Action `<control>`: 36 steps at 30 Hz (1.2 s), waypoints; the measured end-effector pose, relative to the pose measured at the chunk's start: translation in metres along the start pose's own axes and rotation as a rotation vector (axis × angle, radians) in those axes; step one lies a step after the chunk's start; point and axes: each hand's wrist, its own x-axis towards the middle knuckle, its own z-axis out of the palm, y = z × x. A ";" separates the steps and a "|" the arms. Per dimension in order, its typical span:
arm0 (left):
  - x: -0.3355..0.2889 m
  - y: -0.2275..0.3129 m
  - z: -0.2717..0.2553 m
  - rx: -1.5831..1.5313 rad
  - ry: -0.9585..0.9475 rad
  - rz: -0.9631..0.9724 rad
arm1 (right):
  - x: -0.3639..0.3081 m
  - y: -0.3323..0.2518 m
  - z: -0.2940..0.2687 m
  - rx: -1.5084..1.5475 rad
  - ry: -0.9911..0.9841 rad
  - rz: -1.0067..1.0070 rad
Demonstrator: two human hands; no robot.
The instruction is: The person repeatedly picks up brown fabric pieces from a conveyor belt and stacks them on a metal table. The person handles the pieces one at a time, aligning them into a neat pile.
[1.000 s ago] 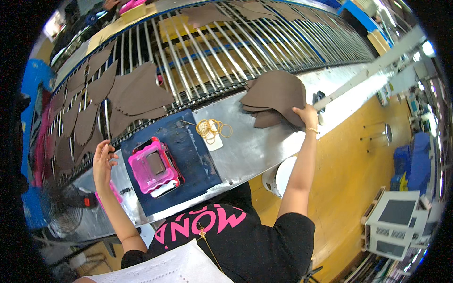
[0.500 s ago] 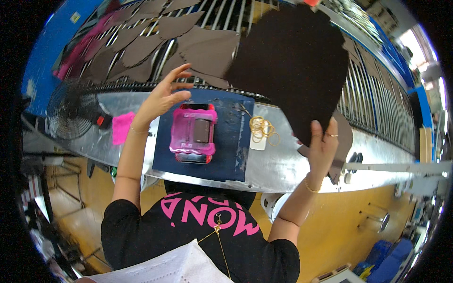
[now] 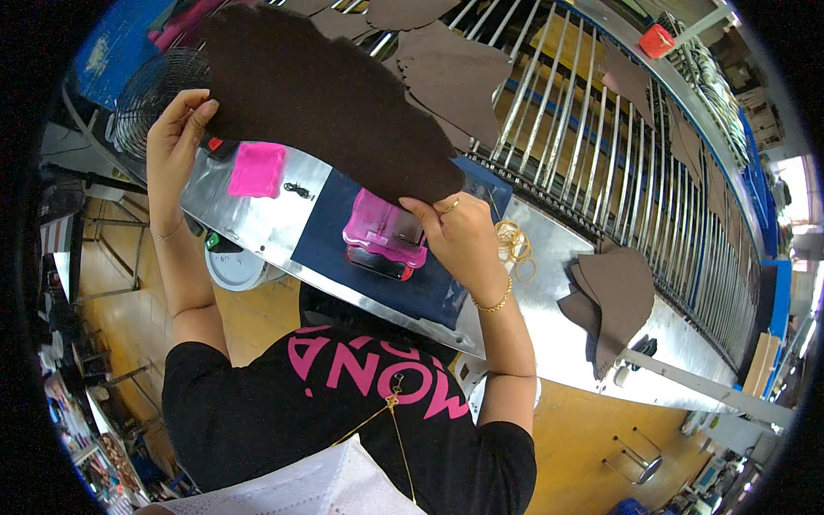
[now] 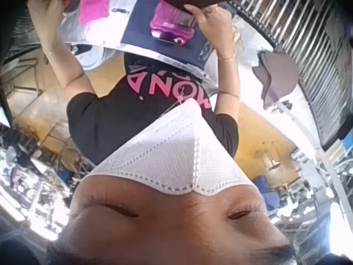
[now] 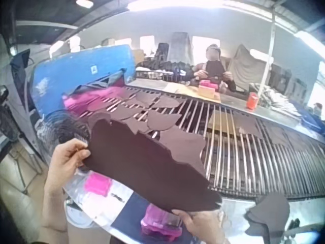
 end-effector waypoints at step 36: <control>-0.001 0.048 0.145 -0.143 -0.439 0.302 | -0.107 0.156 -0.194 -0.024 0.612 0.623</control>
